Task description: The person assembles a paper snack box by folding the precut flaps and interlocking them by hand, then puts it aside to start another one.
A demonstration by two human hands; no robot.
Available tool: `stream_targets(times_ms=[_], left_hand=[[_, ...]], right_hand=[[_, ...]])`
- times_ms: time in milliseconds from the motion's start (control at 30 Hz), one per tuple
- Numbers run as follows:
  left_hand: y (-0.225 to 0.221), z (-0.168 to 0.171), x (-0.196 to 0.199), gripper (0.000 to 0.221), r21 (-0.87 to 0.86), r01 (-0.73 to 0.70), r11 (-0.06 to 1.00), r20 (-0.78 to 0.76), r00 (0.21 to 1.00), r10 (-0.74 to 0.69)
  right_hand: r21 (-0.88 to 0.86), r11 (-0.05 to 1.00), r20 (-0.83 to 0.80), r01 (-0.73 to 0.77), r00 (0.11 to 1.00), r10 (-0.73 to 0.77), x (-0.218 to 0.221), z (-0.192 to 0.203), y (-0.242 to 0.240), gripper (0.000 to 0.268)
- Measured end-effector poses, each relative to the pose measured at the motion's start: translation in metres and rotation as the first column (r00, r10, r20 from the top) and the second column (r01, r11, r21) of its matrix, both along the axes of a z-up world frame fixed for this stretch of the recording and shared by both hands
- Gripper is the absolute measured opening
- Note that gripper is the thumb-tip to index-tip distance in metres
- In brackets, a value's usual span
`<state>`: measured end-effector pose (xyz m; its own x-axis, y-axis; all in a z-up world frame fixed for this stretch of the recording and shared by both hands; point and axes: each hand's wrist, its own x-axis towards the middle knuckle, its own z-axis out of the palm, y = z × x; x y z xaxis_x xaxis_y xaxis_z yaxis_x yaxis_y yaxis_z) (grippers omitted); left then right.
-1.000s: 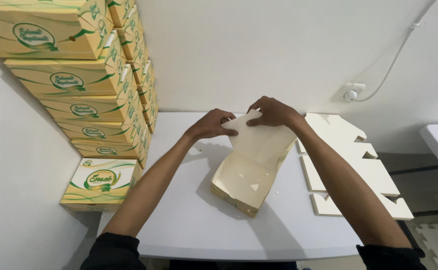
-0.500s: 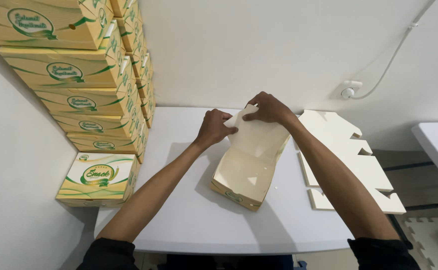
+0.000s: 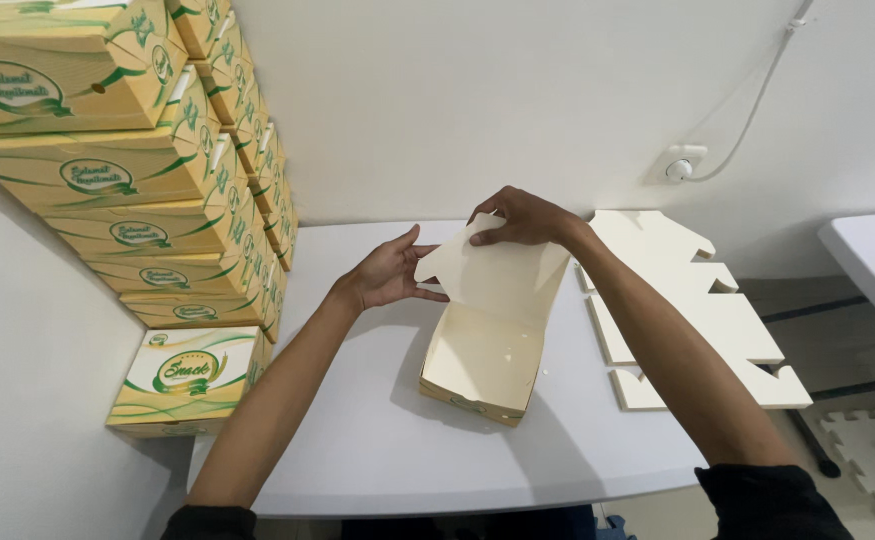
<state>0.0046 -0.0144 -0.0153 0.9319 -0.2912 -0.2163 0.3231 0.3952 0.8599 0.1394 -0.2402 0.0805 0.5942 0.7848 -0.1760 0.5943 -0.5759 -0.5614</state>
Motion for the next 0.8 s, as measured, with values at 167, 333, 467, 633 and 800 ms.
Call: stream_targets(times_ms=[167, 333, 467, 633, 800], left_hand=[[0.011, -0.021, 0.008, 0.047, -0.059, 0.015, 0.998, 0.048, 0.999, -0.012], [0.004, -0.038, 0.018, 0.054, 0.061, 0.133, 0.989, 0.176, 0.974, -0.142], [-0.008, -0.044, 0.026, 0.065, 0.249, -0.031, 0.968, 0.229, 0.973, -0.027], [-0.022, -0.053, 0.026, 0.055, 0.425, -0.229, 0.876, 0.343, 0.936, 0.078], [-0.017, -0.04, 0.018, 0.052, 0.446, -0.174, 0.878, 0.335, 0.942, 0.017]], right_hand=[[-0.002, 0.999, 0.018, -0.04, 0.999, 0.04, -0.003, 0.002, 0.013, 0.044], [-0.005, 0.997, -0.02, -0.074, 0.997, 0.074, -0.005, 0.004, 0.019, 0.041], [-0.015, 0.995, -0.036, -0.096, 0.995, 0.096, -0.014, 0.017, 0.022, 0.037], [-0.057, 0.996, -0.048, -0.076, 0.996, 0.073, -0.018, 0.02, 0.026, 0.044], [-0.077, 0.99, 0.056, -0.122, 0.99, 0.126, -0.016, 0.016, 0.029, 0.039]])
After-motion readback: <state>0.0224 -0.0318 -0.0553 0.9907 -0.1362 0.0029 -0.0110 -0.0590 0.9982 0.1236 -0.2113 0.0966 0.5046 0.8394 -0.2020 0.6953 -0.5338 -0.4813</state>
